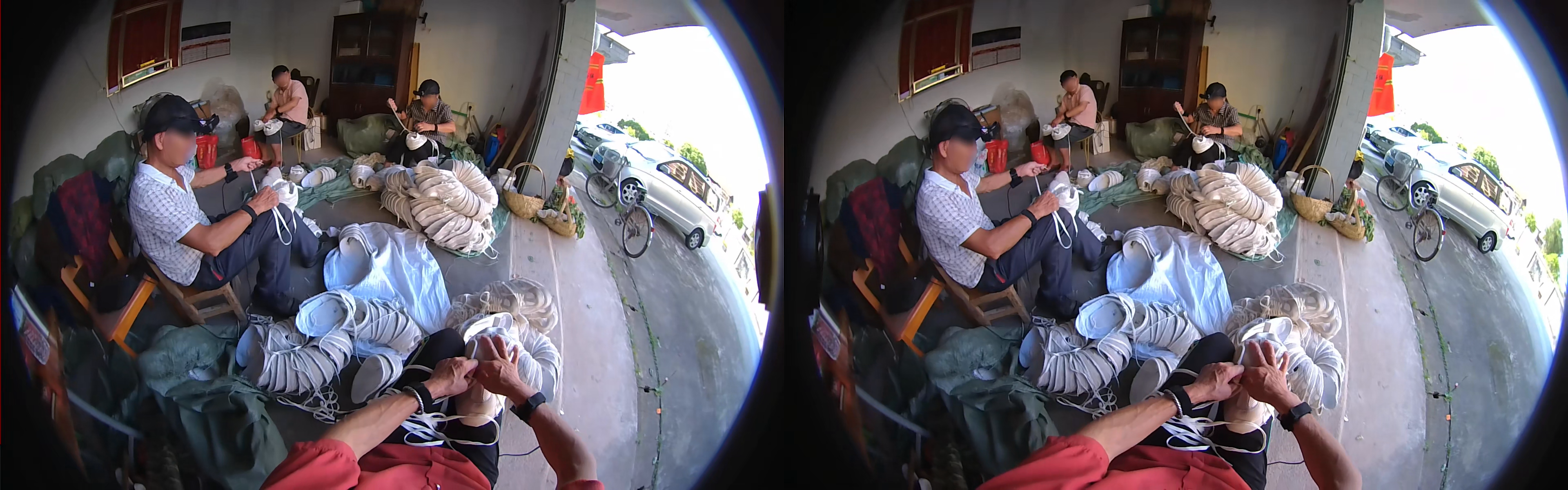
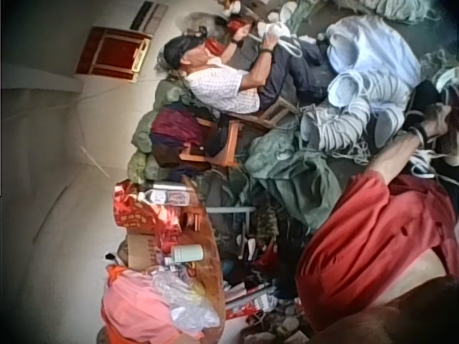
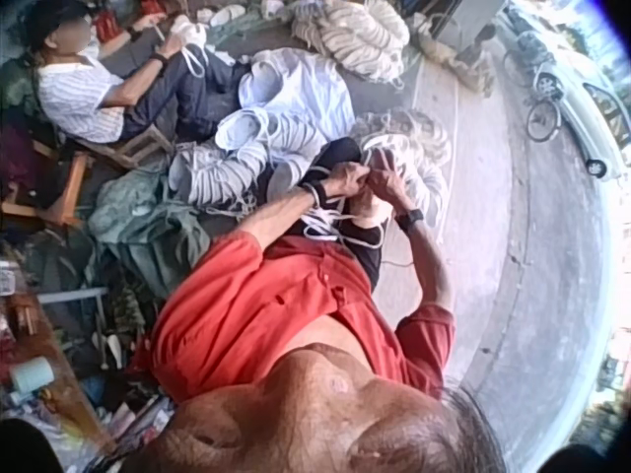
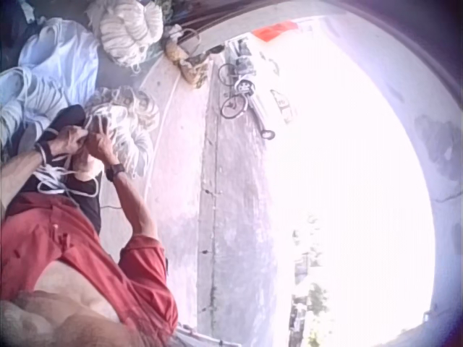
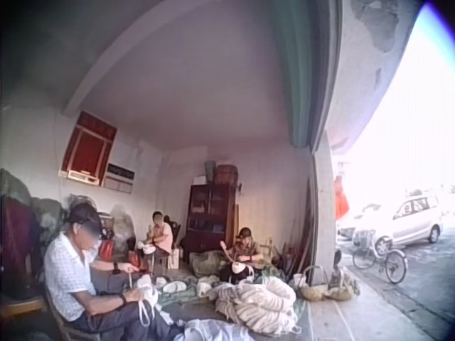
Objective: The person is threading laces through the eyelets of a white shoe in a workshop setting.
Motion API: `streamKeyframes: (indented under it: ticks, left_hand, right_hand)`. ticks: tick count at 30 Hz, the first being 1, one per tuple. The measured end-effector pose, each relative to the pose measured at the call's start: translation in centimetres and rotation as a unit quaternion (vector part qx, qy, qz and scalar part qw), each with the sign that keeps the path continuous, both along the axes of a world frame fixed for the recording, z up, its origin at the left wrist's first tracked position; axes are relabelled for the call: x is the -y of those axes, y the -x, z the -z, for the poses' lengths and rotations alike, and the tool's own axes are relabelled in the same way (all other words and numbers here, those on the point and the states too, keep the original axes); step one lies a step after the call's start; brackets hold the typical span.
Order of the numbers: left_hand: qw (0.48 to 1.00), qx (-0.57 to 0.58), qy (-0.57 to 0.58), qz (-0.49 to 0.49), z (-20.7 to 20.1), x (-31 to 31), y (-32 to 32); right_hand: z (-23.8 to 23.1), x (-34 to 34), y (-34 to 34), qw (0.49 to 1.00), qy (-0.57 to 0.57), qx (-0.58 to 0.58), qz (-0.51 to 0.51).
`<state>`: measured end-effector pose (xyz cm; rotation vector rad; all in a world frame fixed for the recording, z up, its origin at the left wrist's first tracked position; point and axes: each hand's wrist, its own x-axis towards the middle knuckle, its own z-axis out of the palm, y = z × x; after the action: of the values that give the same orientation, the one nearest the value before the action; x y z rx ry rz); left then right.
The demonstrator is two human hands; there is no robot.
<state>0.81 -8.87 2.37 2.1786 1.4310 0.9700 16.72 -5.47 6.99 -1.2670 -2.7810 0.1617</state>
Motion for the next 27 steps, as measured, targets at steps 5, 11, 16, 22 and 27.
streamKeyframes:
  ticks: [5,11,16,22,27]
  left_hand:
    - [1.000,0.024,-0.004,0.001,-0.3,0.2,0.1]
    - [1.000,0.022,0.007,0.016,-0.5,0.4,0.3]
    - [1.000,0.022,0.012,0.017,-0.8,0.4,0.3]
    - [1.000,0.017,0.010,0.013,-1.1,0.3,0.3]
    - [0.999,0.009,0.024,0.020,-1.0,0.2,0.5]
  right_hand:
    - [-0.2,-0.6,0.5,0.999,0.041,0.023,0.026]
    - [-0.2,-1.4,0.2,0.994,0.100,0.050,0.008]
    - [0.1,-1.8,0.8,0.991,0.106,0.081,0.024]
    - [-0.1,-1.5,1.3,0.991,0.096,0.087,0.020]
    - [0.1,-0.9,1.7,0.999,0.031,0.006,0.022]
